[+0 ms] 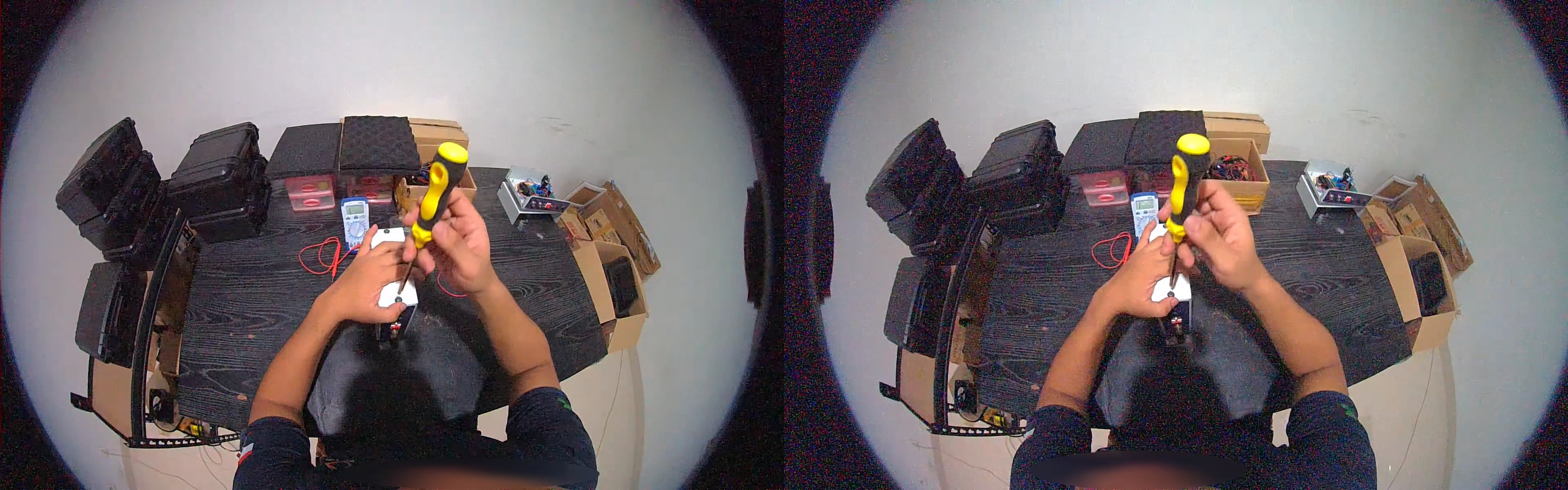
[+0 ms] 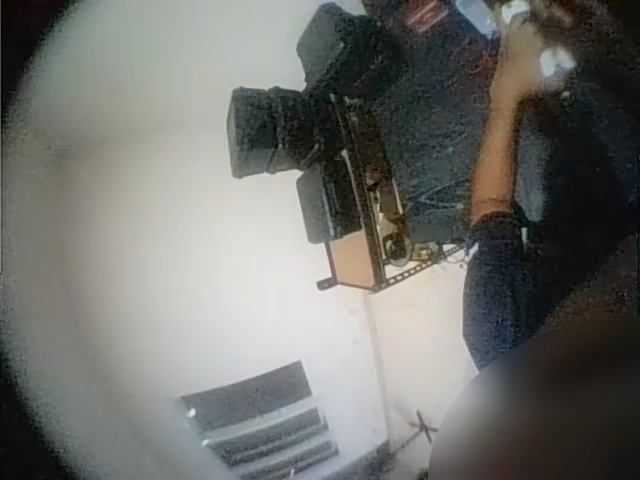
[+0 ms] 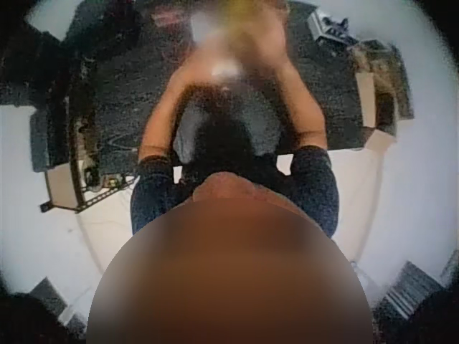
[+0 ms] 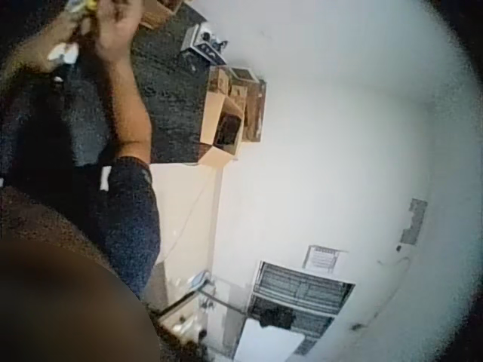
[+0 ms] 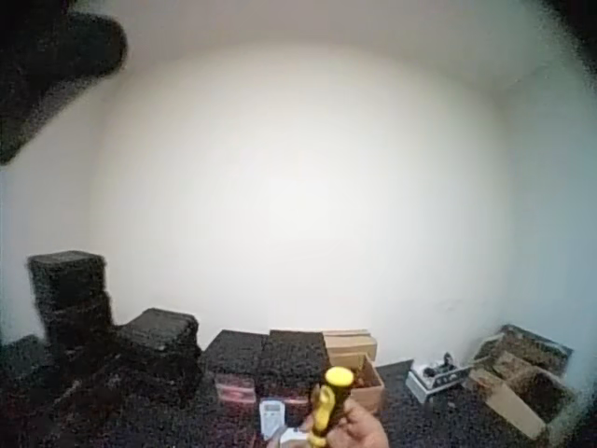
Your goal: Testing a circuit board with a multimeter and then assembling it into a protective white case and placing it in a foam-lined carrying case.
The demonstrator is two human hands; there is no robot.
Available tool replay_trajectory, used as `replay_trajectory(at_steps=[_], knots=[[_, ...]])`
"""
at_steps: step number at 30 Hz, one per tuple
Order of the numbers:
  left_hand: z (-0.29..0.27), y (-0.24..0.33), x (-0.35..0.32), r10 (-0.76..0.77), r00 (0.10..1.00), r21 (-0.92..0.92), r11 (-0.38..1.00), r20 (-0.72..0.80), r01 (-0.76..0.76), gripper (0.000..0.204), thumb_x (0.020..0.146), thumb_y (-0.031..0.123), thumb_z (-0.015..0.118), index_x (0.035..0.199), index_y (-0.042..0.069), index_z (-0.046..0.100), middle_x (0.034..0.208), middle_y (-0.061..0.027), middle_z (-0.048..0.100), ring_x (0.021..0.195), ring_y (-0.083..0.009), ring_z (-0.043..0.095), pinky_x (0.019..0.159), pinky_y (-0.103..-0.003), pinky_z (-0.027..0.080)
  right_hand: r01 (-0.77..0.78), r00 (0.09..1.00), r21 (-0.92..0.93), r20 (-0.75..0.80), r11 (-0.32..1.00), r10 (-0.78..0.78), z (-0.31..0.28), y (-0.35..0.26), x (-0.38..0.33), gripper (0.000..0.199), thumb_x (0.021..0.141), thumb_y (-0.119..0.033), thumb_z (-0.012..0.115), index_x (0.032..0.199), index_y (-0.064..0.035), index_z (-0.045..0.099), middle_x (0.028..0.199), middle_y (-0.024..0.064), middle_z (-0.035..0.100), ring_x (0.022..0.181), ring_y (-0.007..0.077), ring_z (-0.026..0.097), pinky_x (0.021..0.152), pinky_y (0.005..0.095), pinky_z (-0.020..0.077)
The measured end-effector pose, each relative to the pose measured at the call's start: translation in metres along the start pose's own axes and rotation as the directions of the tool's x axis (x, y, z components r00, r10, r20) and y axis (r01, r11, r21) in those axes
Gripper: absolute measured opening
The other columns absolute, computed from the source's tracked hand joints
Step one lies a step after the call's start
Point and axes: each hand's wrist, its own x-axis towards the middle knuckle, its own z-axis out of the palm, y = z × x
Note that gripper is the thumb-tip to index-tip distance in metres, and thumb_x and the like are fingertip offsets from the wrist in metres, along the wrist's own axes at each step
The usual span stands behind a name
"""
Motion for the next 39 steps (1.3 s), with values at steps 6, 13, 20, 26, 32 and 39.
replay_trajectory(at_steps=[6, 13, 20, 26, 32, 39], knots=[[-0.003, 0.001, 0.000, -0.027, 1.000, -0.057, 0.998, 0.011, 0.027, 0.050, 0.063, 0.033, 0.075, 0.109, 0.013, 0.070, 0.118, -0.0077, 0.062, 0.134, -0.0309, 0.052, 0.119, -0.075, 0.010, -0.001, 1.000, -0.022, 0.027, 1.000, 0.002, 0.002, 0.000, -0.011, 0.049, 0.104, -0.023, 0.060, 0.142, -0.0030, 0.038, 0.123, 0.0202, 0.060, 0.088, 0.0252, 0.071, 0.060, 0.0247, 0.0535], [0.001, 0.001, 0.000, -0.031, 0.999, -0.045, 0.999, -0.032, 0.029, 0.051, 0.062, 0.034, 0.074, 0.107, 0.011, 0.069, 0.115, -0.0087, 0.062, 0.133, -0.0318, 0.053, 0.119, -0.075, 0.011, 0.016, 1.000, -0.020, 0.014, 1.000, -0.016, 0.004, 0.007, -0.016, 0.043, 0.106, -0.024, 0.060, 0.136, -0.0001, 0.042, 0.122, 0.0156, 0.064, 0.087, 0.0159, 0.069, 0.061, 0.0237, 0.0535], [0.003, 0.000, 0.002, -0.055, 0.997, -0.102, 0.994, -0.058, 0.049, 0.050, 0.061, 0.037, 0.072, 0.103, 0.012, 0.062, 0.116, -0.0178, 0.059, 0.133, -0.0452, 0.047, 0.122, -0.071, 0.005, 0.000, 1.000, 0.008, -0.001, 1.000, 0.001, 0.000, 0.010, -0.021, 0.046, 0.104, -0.023, 0.060, 0.139, -0.0033, 0.039, 0.120, 0.0197, 0.060, 0.089, 0.0262, 0.071, 0.059, 0.0245, 0.0548], [0.003, -0.005, -0.001, -0.001, 1.000, 0.001, 1.000, -0.011, 0.001, 0.051, 0.061, 0.034, 0.075, 0.106, 0.011, 0.067, 0.118, -0.0080, 0.065, 0.135, -0.0317, 0.053, 0.119, -0.075, 0.009, 0.066, 0.998, 0.020, 0.001, 0.998, -0.066, 0.005, 0.010, -0.023, 0.048, 0.098, -0.010, 0.069, 0.136, -0.0008, 0.041, 0.119, 0.0129, 0.061, 0.088, 0.0175, 0.070, 0.065, 0.0254, 0.0586], [-0.001, -0.001, 0.000, -0.017, 1.000, -0.034, 0.999, 0.013, 0.017, 0.053, 0.060, 0.034, 0.077, 0.108, 0.013, 0.069, 0.124, -0.0088, 0.065, 0.135, -0.0317, 0.053, 0.119, -0.075, 0.009, -0.089, 0.996, -0.046, -0.034, 0.995, 0.087, -0.001, 0.007, -0.025, 0.055, 0.093, -0.009, 0.077, 0.137, 0.0005, 0.046, 0.118, 0.0105, 0.060, 0.085, 0.0157, 0.069, 0.066, 0.0256, 0.0596], [0.005, -0.002, 0.000, -0.041, 0.997, -0.079, 0.996, -0.069, 0.036, 0.055, 0.060, 0.035, 0.078, 0.110, 0.013, 0.069, 0.124, -0.0095, 0.065, 0.134, -0.0324, 0.052, 0.119, -0.075, 0.009, -0.093, 0.994, -0.049, -0.058, 0.994, 0.090, 0.009, 0.003, -0.020, 0.054, 0.092, -0.016, 0.078, 0.134, 0.0011, 0.048, 0.112, 0.0108, 0.063, 0.084, 0.0165, 0.070, 0.062, 0.0250, 0.0568]])
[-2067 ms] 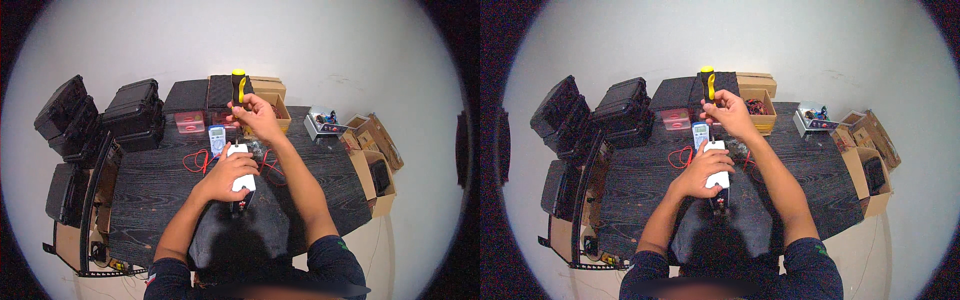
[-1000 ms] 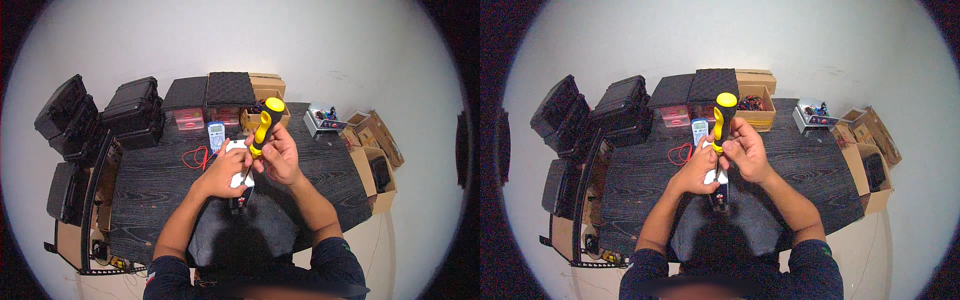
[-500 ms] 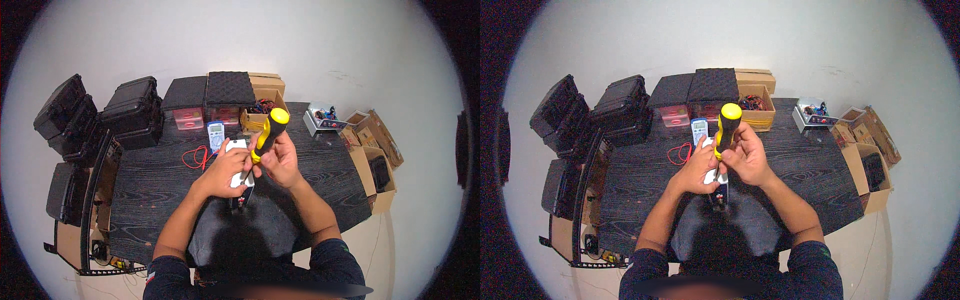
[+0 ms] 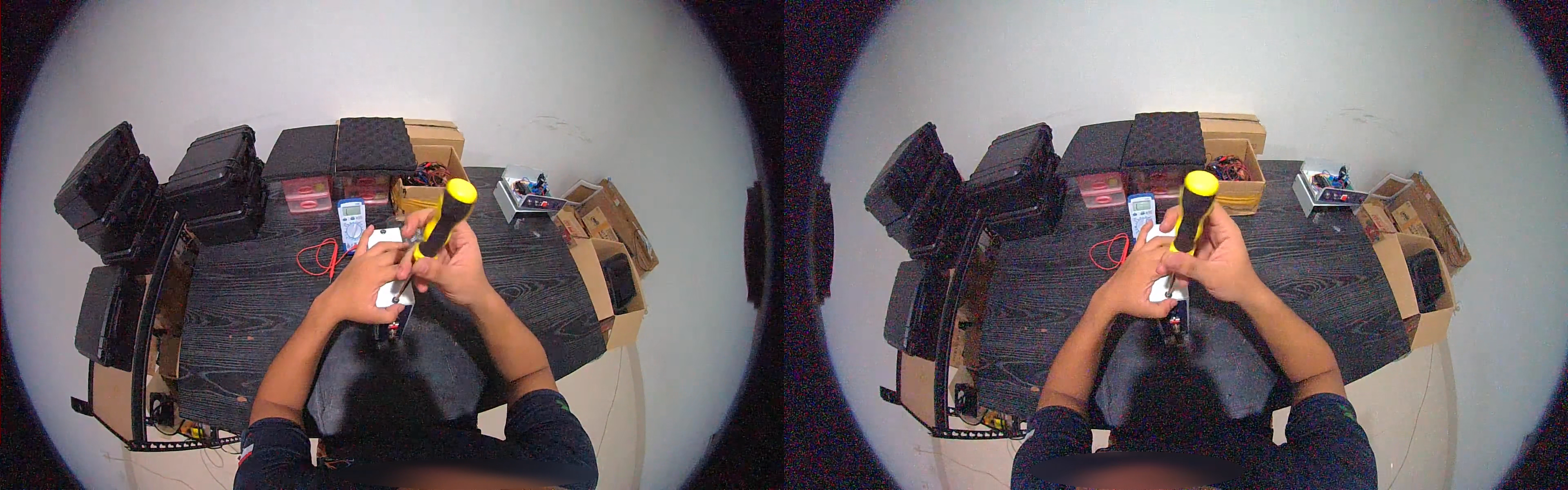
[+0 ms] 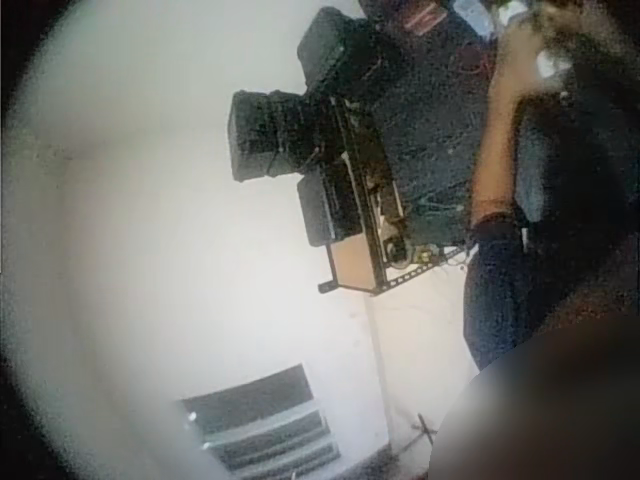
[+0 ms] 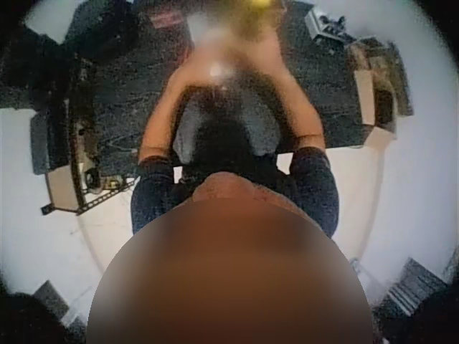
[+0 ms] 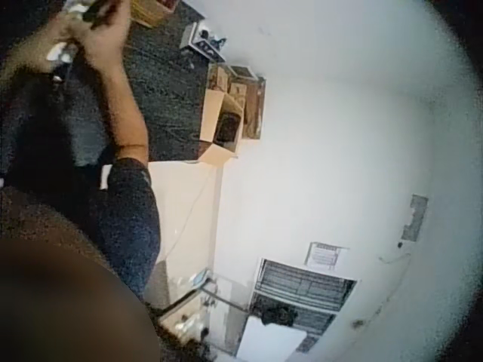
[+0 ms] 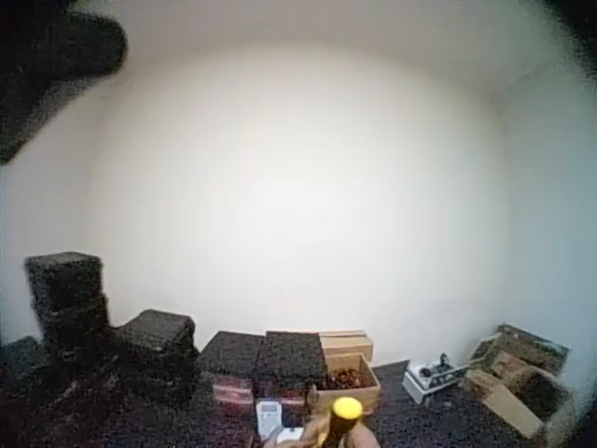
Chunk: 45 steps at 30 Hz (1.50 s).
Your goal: Testing a circuit board with a multimeter and then assembling it into a protective white case and placing it in a foam-lined carrying case.
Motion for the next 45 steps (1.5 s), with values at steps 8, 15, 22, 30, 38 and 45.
replay_trajectory(at_steps=[8, 15, 22, 30, 38, 45], knots=[[-0.003, 0.005, 0.002, -0.016, 1.000, -0.075, 0.997, -0.017, 0.014, 0.054, 0.061, 0.035, 0.076, 0.111, 0.014, 0.070, 0.130, -0.0108, 0.062, 0.135, -0.0342, 0.051, 0.119, -0.075, 0.010, -0.182, 0.981, 0.180, 0.098, 0.967, 0.166, -0.006, -0.004, 0.004, 0.050, 0.094, -0.005, 0.073, 0.136, -0.0012, 0.045, 0.124, 0.0152, 0.066, 0.083, 0.0138, 0.069, 0.067, 0.0258, 0.0584], [0.000, -0.002, -0.003, -0.008, 0.996, 0.079, 0.997, 0.084, 0.002, 0.056, 0.061, 0.036, 0.077, 0.111, 0.012, 0.068, 0.127, -0.0105, 0.061, 0.134, -0.0363, 0.051, 0.119, -0.075, 0.010, -0.046, 0.996, 0.046, 0.080, 0.998, 0.042, 0.001, -0.002, 0.004, 0.056, 0.092, -0.002, 0.073, 0.139, -0.0013, 0.043, 0.125, 0.0180, 0.066, 0.091, 0.0160, 0.071, 0.070, 0.0285, 0.0609], [0.002, -0.003, -0.003, -0.021, 1.000, -0.015, 1.000, 0.000, 0.021, 0.067, 0.064, 0.040, 0.076, 0.124, 0.013, 0.066, 0.126, -0.0114, 0.060, 0.131, -0.0352, 0.051, 0.120, -0.074, 0.010, -0.043, 0.993, 0.014, 0.112, 0.999, 0.041, -0.001, 0.003, 0.007, 0.047, 0.099, -0.015, 0.069, 0.137, -0.0002, 0.046, 0.117, 0.0161, 0.069, 0.078, 0.0147, 0.070, 0.064, 0.0254, 0.0580], [-0.001, -0.002, -0.003, 0.045, 0.997, 0.078, 0.996, 0.055, -0.049, 0.054, 0.061, 0.037, 0.078, 0.109, 0.013, 0.070, 0.127, -0.0105, 0.060, 0.132, -0.0334, 0.052, 0.121, -0.073, 0.008, -0.185, 0.982, 0.225, 0.067, 0.957, 0.174, -0.002, -0.004, 0.007, 0.050, 0.093, -0.023, 0.078, 0.130, -0.0001, 0.053, 0.110, 0.0202, 0.069, 0.079, 0.0183, 0.069, 0.057, 0.0245, 0.0534], [-0.002, 0.000, -0.001, -0.040, 0.993, 0.076, 0.997, 0.113, 0.032, 0.055, 0.060, 0.035, 0.077, 0.109, 0.011, 0.070, 0.126, -0.0111, 0.060, 0.131, -0.0341, 0.052, 0.121, -0.073, 0.009, -0.030, 0.996, -0.035, 0.079, 0.999, 0.033, 0.003, -0.002, 0.004, 0.043, 0.100, -0.010, 0.066, 0.138, 0.0015, 0.049, 0.122, 0.0166, 0.069, 0.089, 0.0177, 0.073, 0.068, 0.0262, 0.0589], [0.003, 0.000, -0.001, -0.003, 0.998, -0.031, 1.000, -0.059, 0.001, 0.054, 0.060, 0.035, 0.077, 0.107, 0.010, 0.070, 0.130, -0.0139, 0.059, 0.133, -0.0345, 0.050, 0.121, -0.073, 0.009, -0.114, 0.981, -0.002, 0.159, 0.994, 0.113, -0.004, -0.003, 0.003, 0.047, 0.098, -0.011, 0.069, 0.138, 0.0018, 0.049, 0.118, 0.0168, 0.069, 0.093, 0.0170, 0.072, 0.078, 0.0299, 0.0608]])
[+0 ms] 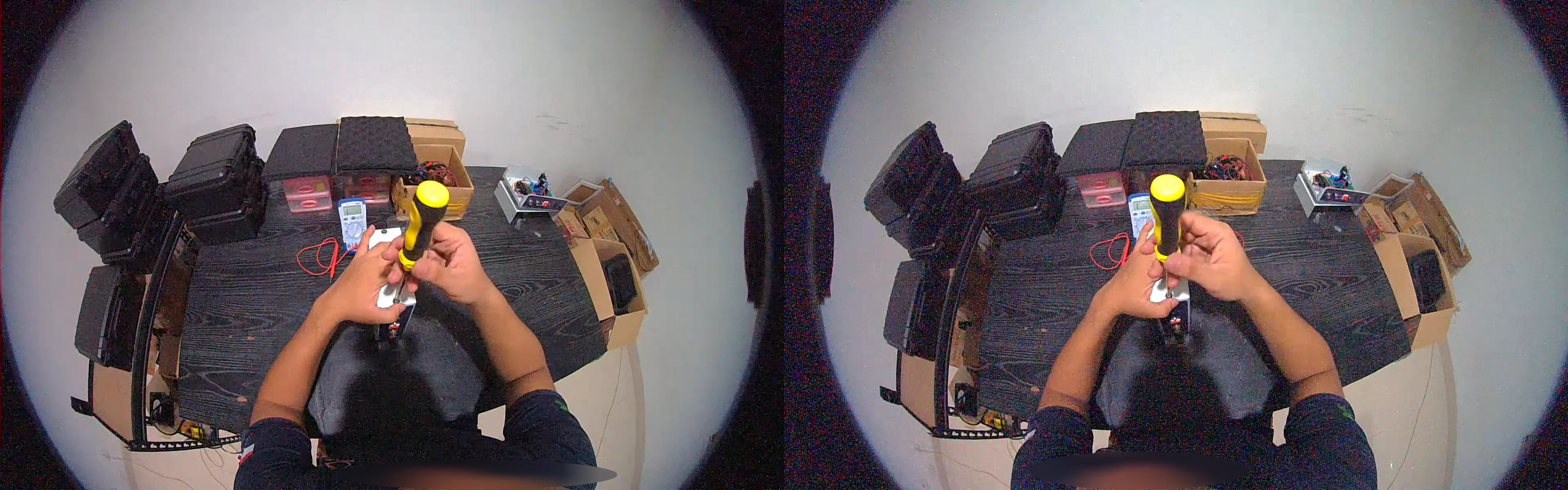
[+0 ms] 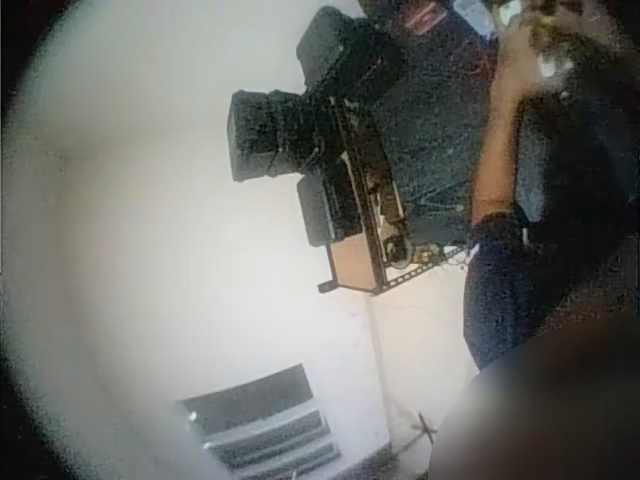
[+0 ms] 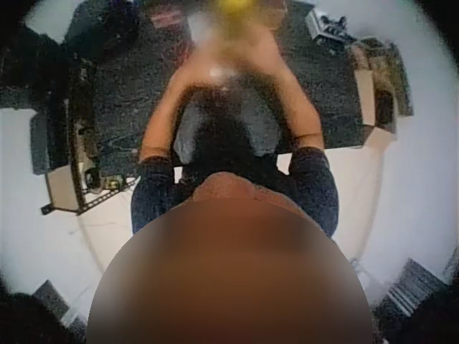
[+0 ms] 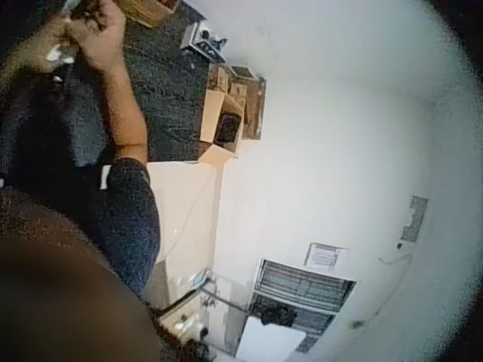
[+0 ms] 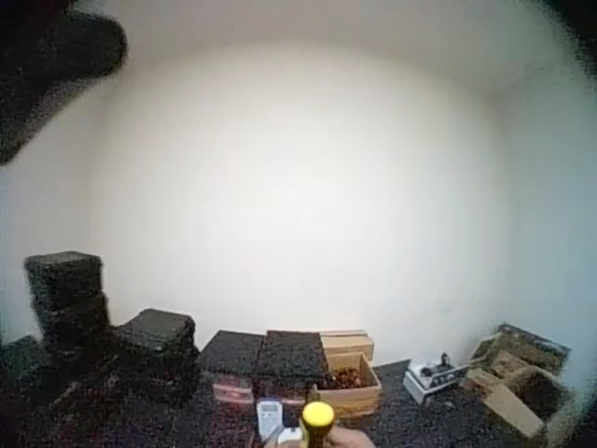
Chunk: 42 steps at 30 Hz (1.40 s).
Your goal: Testing a circuit board with a multimeter and then assembling it into a protective white case and placing it in a foam-lined carrying case.
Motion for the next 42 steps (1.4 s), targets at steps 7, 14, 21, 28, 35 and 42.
replay_trajectory(at_steps=[7, 14, 21, 28, 35, 42], knots=[[-0.006, 0.003, 0.001, -0.009, 0.994, 0.060, 0.998, 0.106, 0.002, 0.052, 0.060, 0.036, 0.077, 0.107, 0.014, 0.071, 0.131, -0.0091, 0.059, 0.134, -0.0333, 0.050, 0.121, -0.074, 0.009, 0.006, 1.000, 0.164, 0.016, 0.986, -0.009, -0.007, 0.001, 0.001, 0.046, 0.099, -0.018, 0.069, 0.136, 0.0009, 0.048, 0.117, 0.0165, 0.069, 0.096, 0.0178, 0.071, 0.073, 0.0283, 0.0594], [-0.004, 0.002, 0.000, 0.002, 0.996, 0.054, 0.999, 0.090, -0.007, 0.053, 0.059, 0.038, 0.077, 0.106, 0.014, 0.071, 0.131, -0.0082, 0.059, 0.135, -0.0326, 0.049, 0.121, -0.073, 0.007, -0.006, 0.992, -0.055, -0.130, 0.998, -0.001, 0.006, -0.002, 0.000, 0.051, 0.089, -0.010, 0.079, 0.131, 0.0008, 0.051, 0.115, 0.0202, 0.069, 0.087, 0.0212, 0.073, 0.065, 0.0291, 0.0583], [-0.009, 0.002, 0.000, 0.019, 0.990, 0.066, 0.997, 0.141, -0.028, 0.056, 0.061, 0.042, 0.076, 0.106, 0.010, 0.070, 0.132, -0.0105, 0.059, 0.133, -0.0337, 0.050, 0.122, -0.072, 0.006, -0.030, 0.999, 0.181, 0.017, 0.983, 0.027, -0.007, 0.003, -0.001, 0.043, 0.096, -0.006, 0.069, 0.134, 0.0035, 0.050, 0.116, 0.0169, 0.070, 0.095, 0.0178, 0.072, 0.079, 0.0302, 0.0603], [-0.002, -0.004, -0.002, 0.034, 0.994, 0.131, 0.990, 0.108, -0.048, 0.060, 0.060, 0.042, 0.077, 0.110, 0.011, 0.069, 0.127, -0.0137, 0.059, 0.130, -0.0344, 0.051, 0.122, -0.072, 0.007, 0.063, 0.991, 0.089, -0.123, 0.994, -0.051, 0.009, 0.002, 0.002, 0.060, 0.086, 0.008, 0.076, 0.137, -0.0006, 0.045, 0.118, 0.0153, 0.068, 0.097, 0.0169, 0.070, 0.085, 0.0321, 0.0613], [-0.003, -0.002, -0.001, 0.019, 0.998, 0.045, 0.999, 0.052, -0.021, 0.058, 0.064, 0.040, 0.074, 0.116, 0.013, 0.072, 0.133, -0.0130, 0.060, 0.134, -0.0340, 0.050, 0.122, -0.072, 0.008, -0.044, 0.998, 0.004, -0.046, 0.999, 0.044, -0.002, 0.006, -0.001, 0.065, 0.088, 0.005, 0.076, 0.142, -0.0039, 0.041, 0.115, 0.0138, 0.067, 0.100, 0.0184, 0.070, 0.085, 0.0333, 0.0619], [-0.003, -0.003, -0.002, 0.017, 0.989, 0.147, 0.988, 0.144, -0.038, 0.057, 0.066, 0.037, 0.074, 0.116, 0.010, 0.069, 0.133, -0.0139, 0.061, 0.137, -0.0348, 0.049, 0.121, -0.072, 0.007, 0.106, 0.983, 0.052, -0.156, 0.993, -0.096, -0.008, 0.015, 0.000, 0.062, 0.089, 0.000, 0.077, 0.140, -0.0033, 0.042, 0.117, 0.0145, 0.066, 0.096, 0.0188, 0.071, 0.080, 0.0329, 0.0615]])
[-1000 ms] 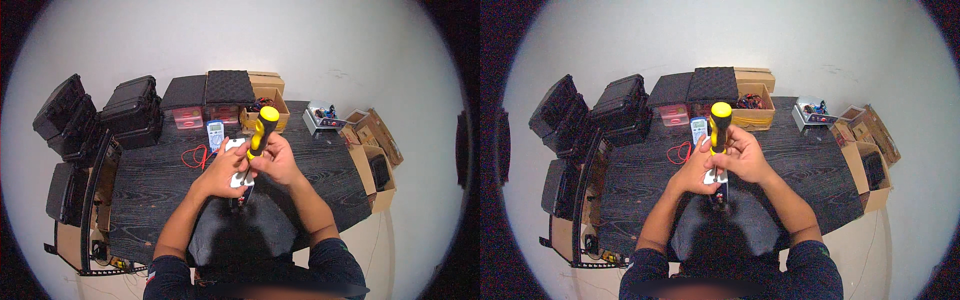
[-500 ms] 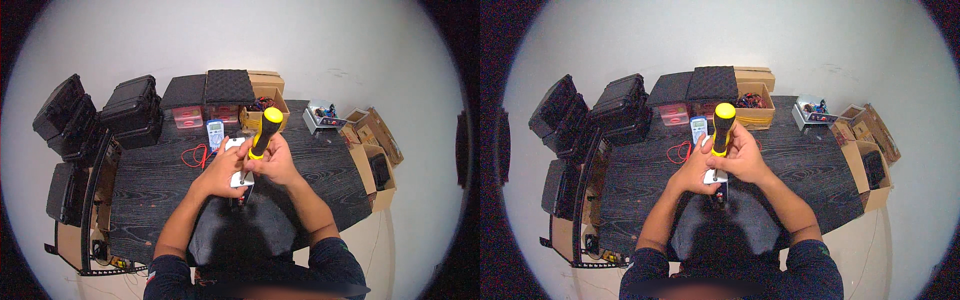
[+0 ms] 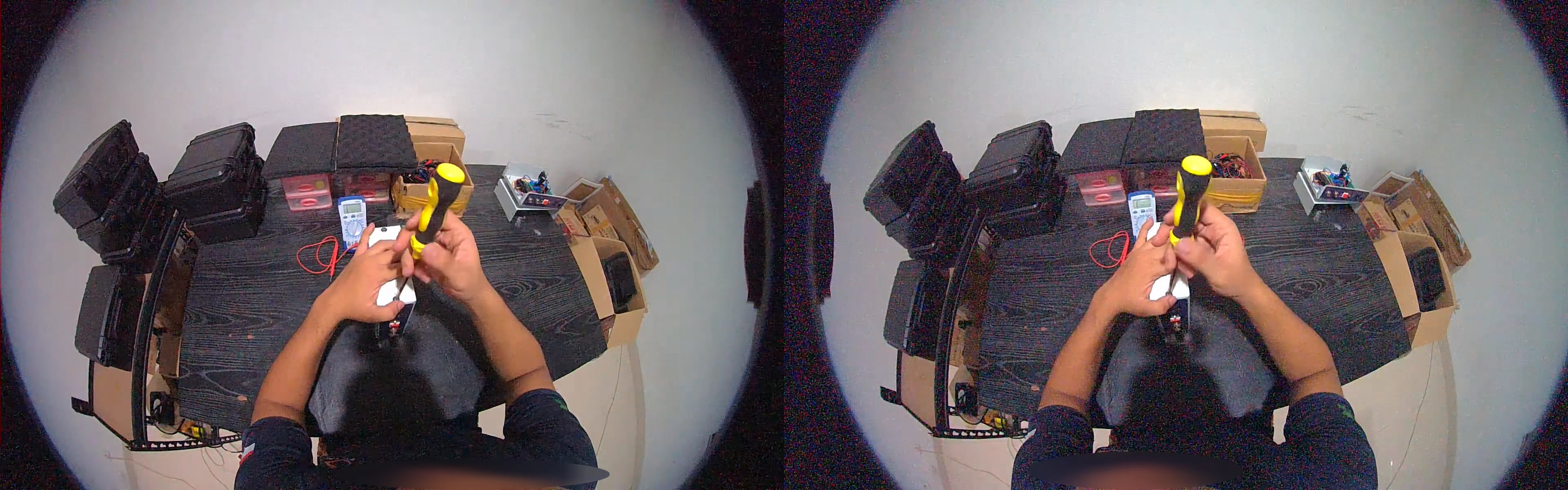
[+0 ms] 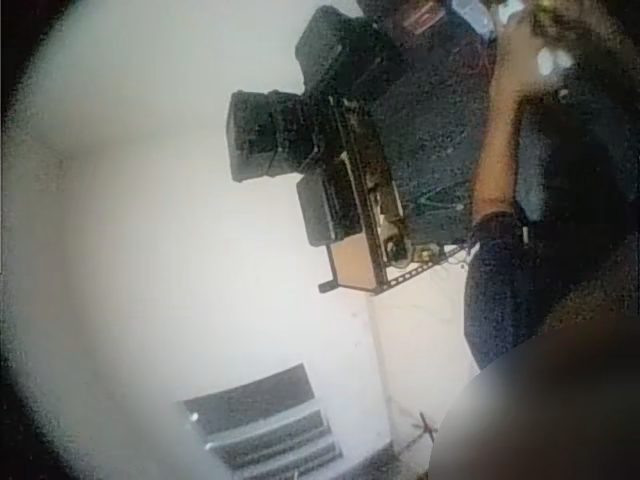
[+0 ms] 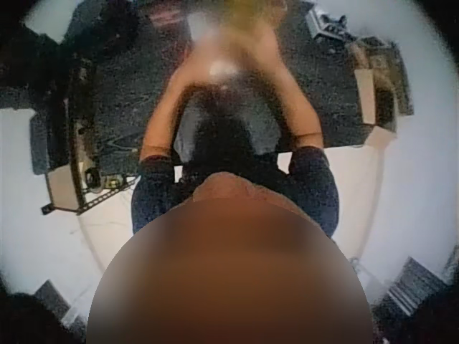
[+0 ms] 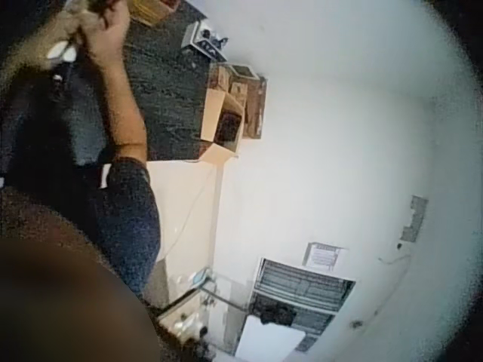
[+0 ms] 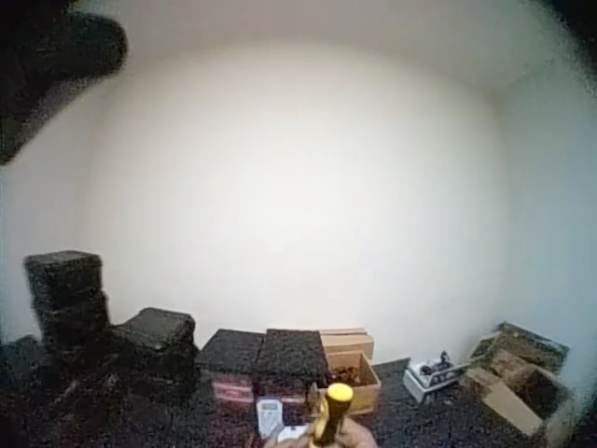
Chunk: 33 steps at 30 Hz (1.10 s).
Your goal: Testing a circuit board with a multimeter and then assembling it into a protective white case and placing it in a foam-lined carrying case.
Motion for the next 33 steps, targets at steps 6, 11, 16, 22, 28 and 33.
replay_trajectory(at_steps=[6, 11, 16, 22, 28, 33], knots=[[0.001, 0.002, 0.000, -0.025, 0.998, -0.103, 0.994, -0.051, 0.019, 0.048, 0.064, 0.038, 0.068, 0.105, 0.014, 0.069, 0.115, -0.0109, 0.064, 0.133, -0.0400, 0.051, 0.122, -0.071, 0.005, -0.040, 0.999, 0.018, -0.026, 0.999, 0.041, 0.006, -0.005, 0.000, 0.052, 0.089, -0.002, 0.077, 0.131, -0.0031, 0.046, 0.113, 0.0127, 0.066, 0.081, 0.0168, 0.073, 0.060, 0.0255, 0.0576], [0.000, -0.001, 0.001, -0.013, 1.000, -0.064, 0.998, 0.006, 0.013, 0.056, 0.066, 0.034, 0.073, 0.117, 0.011, 0.068, 0.128, -0.0095, 0.065, 0.137, -0.0318, 0.050, 0.121, -0.073, 0.006, 0.025, 1.000, -0.039, -0.010, 0.999, -0.025, 0.005, -0.005, 0.003, 0.041, 0.090, -0.008, 0.080, 0.121, -0.0022, 0.054, 0.111, 0.0105, 0.065, 0.081, 0.0169, 0.073, 0.056, 0.0242, 0.0556], [-0.001, 0.002, 0.003, 0.027, 0.999, -0.065, 0.997, -0.032, -0.029, 0.055, 0.065, 0.033, 0.072, 0.116, 0.013, 0.070, 0.126, -0.0060, 0.066, 0.137, -0.0297, 0.052, 0.121, -0.073, 0.007, 0.180, 0.979, 0.069, -0.106, 0.981, -0.172, -0.002, -0.014, 0.004, 0.037, 0.091, -0.015, 0.080, 0.118, -0.0018, 0.059, 0.109, 0.0099, 0.065, 0.079, 0.0190, 0.074, 0.052, 0.0239, 0.0540], [0.000, 0.002, 0.001, 0.009, 1.000, -0.040, 0.999, -0.016, -0.010, 0.057, 0.074, 0.048, 0.059, 0.118, 0.015, 0.071, 0.127, -0.0064, 0.067, 0.137, -0.0315, 0.053, 0.122, -0.070, 0.003, 0.100, 0.928, -0.073, -0.352, 0.992, -0.120, -0.049, -0.019, 0.009, 0.033, 0.102, -0.031, 0.067, 0.119, -0.0028, 0.062, 0.098, 0.0051, 0.067, 0.066, 0.0166, 0.070, 0.045, 0.0188, 0.0454], [0.002, 0.002, 0.004, 0.020, 0.999, -0.090, 0.996, -0.039, -0.023, 0.054, 0.083, 0.050, 0.051, 0.118, 0.015, 0.071, 0.125, -0.0068, 0.068, 0.137, -0.0328, 0.053, 0.122, -0.069, 0.001, -0.263, 0.786, -0.467, -0.611, 0.844, -0.092, -0.194, 0.068, -0.022, 0.027, 0.101, -0.026, 0.069, 0.085, -0.0040, 0.068, 0.074, 0.0014, 0.066, 0.058, 0.0110, 0.060, 0.051, 0.0260, 0.0467], [0.002, 0.001, 0.002, 0.014, 0.998, -0.103, 0.994, -0.053, -0.019, 0.052, 0.086, 0.048, 0.048, 0.117, 0.014, 0.072, 0.124, -0.0075, 0.068, 0.137, -0.0330, 0.053, 0.123, -0.068, 0.001, -0.558, 0.774, -0.798, -0.600, 0.228, -0.204, -0.237, 0.109, -0.053, 0.041, 0.083, -0.030, 0.081, 0.065, -0.0016, 0.057, 0.055, 0.0081, 0.057, 0.054, 0.0157, 0.054, 0.054, 0.0369, 0.0446]])
